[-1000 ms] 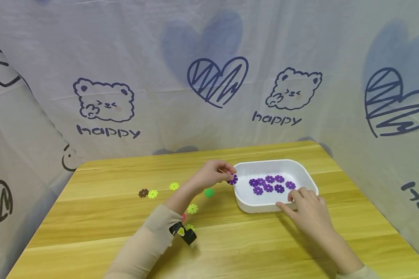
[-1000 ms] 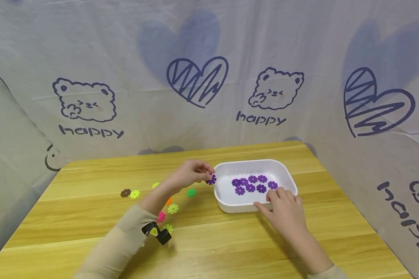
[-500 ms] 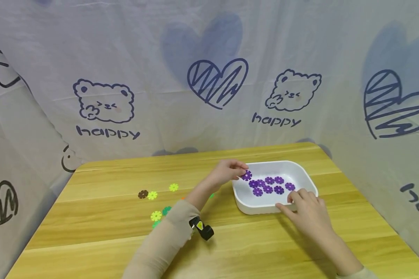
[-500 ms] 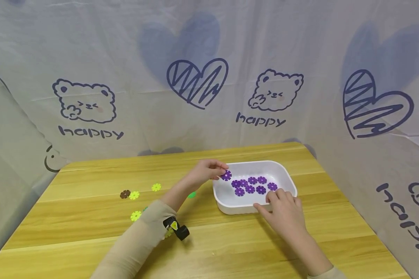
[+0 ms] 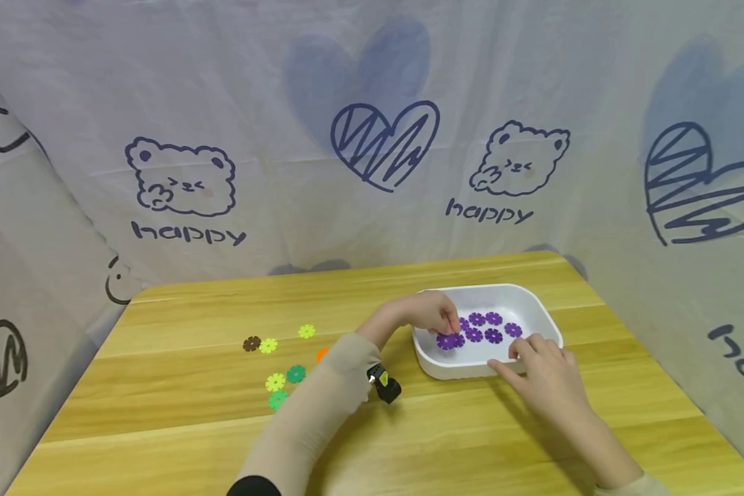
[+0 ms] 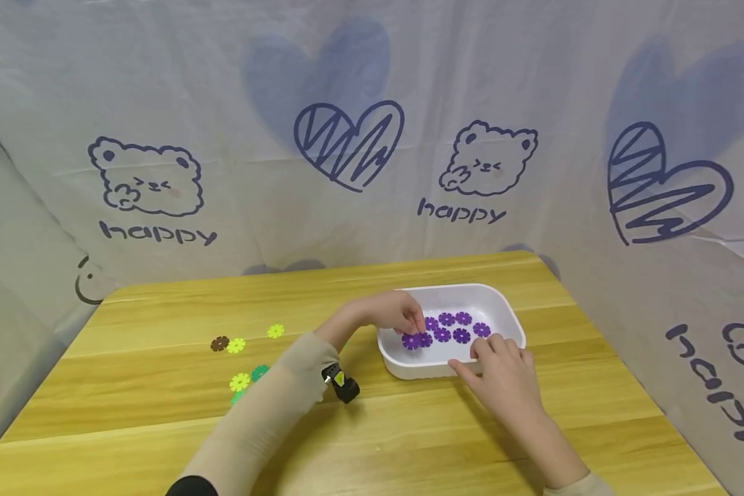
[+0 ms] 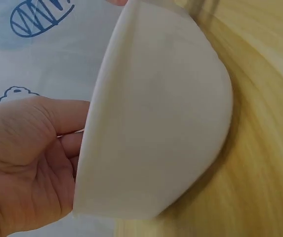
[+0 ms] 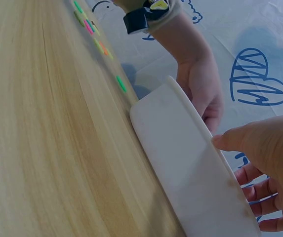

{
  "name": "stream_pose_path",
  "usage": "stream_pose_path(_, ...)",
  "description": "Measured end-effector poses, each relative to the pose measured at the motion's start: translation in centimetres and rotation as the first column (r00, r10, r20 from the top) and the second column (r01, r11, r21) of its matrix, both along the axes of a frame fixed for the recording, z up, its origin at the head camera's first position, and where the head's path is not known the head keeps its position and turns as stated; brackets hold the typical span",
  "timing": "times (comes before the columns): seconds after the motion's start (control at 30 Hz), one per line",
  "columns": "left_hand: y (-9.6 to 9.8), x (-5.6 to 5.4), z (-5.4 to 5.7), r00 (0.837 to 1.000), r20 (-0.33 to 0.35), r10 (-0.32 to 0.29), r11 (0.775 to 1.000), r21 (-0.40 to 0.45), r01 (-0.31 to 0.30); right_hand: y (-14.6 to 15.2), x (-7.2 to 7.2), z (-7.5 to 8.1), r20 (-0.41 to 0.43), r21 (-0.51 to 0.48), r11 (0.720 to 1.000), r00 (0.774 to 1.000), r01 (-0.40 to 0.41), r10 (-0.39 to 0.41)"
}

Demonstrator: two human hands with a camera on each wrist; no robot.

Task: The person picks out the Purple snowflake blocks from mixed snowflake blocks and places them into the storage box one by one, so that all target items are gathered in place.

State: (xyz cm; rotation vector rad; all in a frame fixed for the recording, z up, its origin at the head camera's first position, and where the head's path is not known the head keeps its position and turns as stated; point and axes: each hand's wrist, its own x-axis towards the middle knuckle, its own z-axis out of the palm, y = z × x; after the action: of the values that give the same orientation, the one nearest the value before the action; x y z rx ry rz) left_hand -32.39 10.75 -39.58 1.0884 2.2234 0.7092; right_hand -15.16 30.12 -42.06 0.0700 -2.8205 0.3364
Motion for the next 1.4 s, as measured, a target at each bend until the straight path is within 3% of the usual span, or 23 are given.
stream_pose_path(0.07, 0.4, -0.1, -0.1, 0.999, -0.045, 0.007, 0.999, -0.047, -0.009, 0.0, 0.0, 0.0, 0.0, 0.0, 1.0, 1.0, 0.0, 0.0)
stream_pose_path(0.13, 0.8, -0.1, -0.2, 0.991, -0.135, -0.001, 0.995, -0.103, -0.013, 0.0, 0.0, 0.0, -0.004, -0.002, 1.0, 1.0, -0.001, 0.001)
stream_pose_path(0.27, 1.1, -0.2, -0.6, 0.958, -0.285, -0.031, 0.986, -0.165, -0.018, 0.0, 0.0, 0.0, -0.008, -0.002, 1.0, 1.0, -0.002, 0.002)
stream_pose_path(0.37, 0.7, -0.4, -1.0, 0.968, -0.251, 0.003, 0.997, -0.068, -0.021, 0.1, 0.0, -0.1, -0.008, -0.002, 1.0, 1.0, -0.003, 0.003)
stream_pose_path(0.43, 0.0, -0.6, -1.2, 0.984, -0.171, 0.042, 0.998, 0.054, -0.033, 0.0, 0.0, -0.1, -0.005, -0.002, 1.0, 1.0, -0.004, 0.004)
stream_pose_path(0.57, -2.0, -0.7, -1.1, 0.996, -0.011, 0.092, 0.961, 0.264, -0.086, -0.1, 0.1, -0.1, 0.002, -0.008, 1.0, 1.0, -0.004, 0.004)
stream_pose_path(0.73, -4.6, -0.1, -0.4, 0.987, 0.076, 0.139, 0.923, 0.351, -0.157, -0.1, 0.1, 0.0, 0.009, -0.01, 1.0, 1.0, 0.0, 0.0)
stream_pose_path(0.9, -7.2, 1.0, 0.4, 0.984, 0.038, 0.173, 0.914, 0.366, -0.174, -0.1, 0.0, 0.0, 0.015, -0.008, 1.0, 1.0, -0.001, 0.001)
stream_pose_path(1.0, -9.0, 1.8, 0.8, 0.986, 0.006, 0.165, 0.913, 0.377, -0.155, -0.1, 0.0, 0.1, 0.017, -0.006, 1.0, 1.0, -0.004, 0.004)
stream_pose_path(1.4, -16.1, 5.8, 1.9, 0.972, -0.105, 0.21, 0.939, 0.299, -0.171, -0.2, 0.0, 0.5, 0.02, 0.003, 1.0, 1.0, -0.012, 0.012)
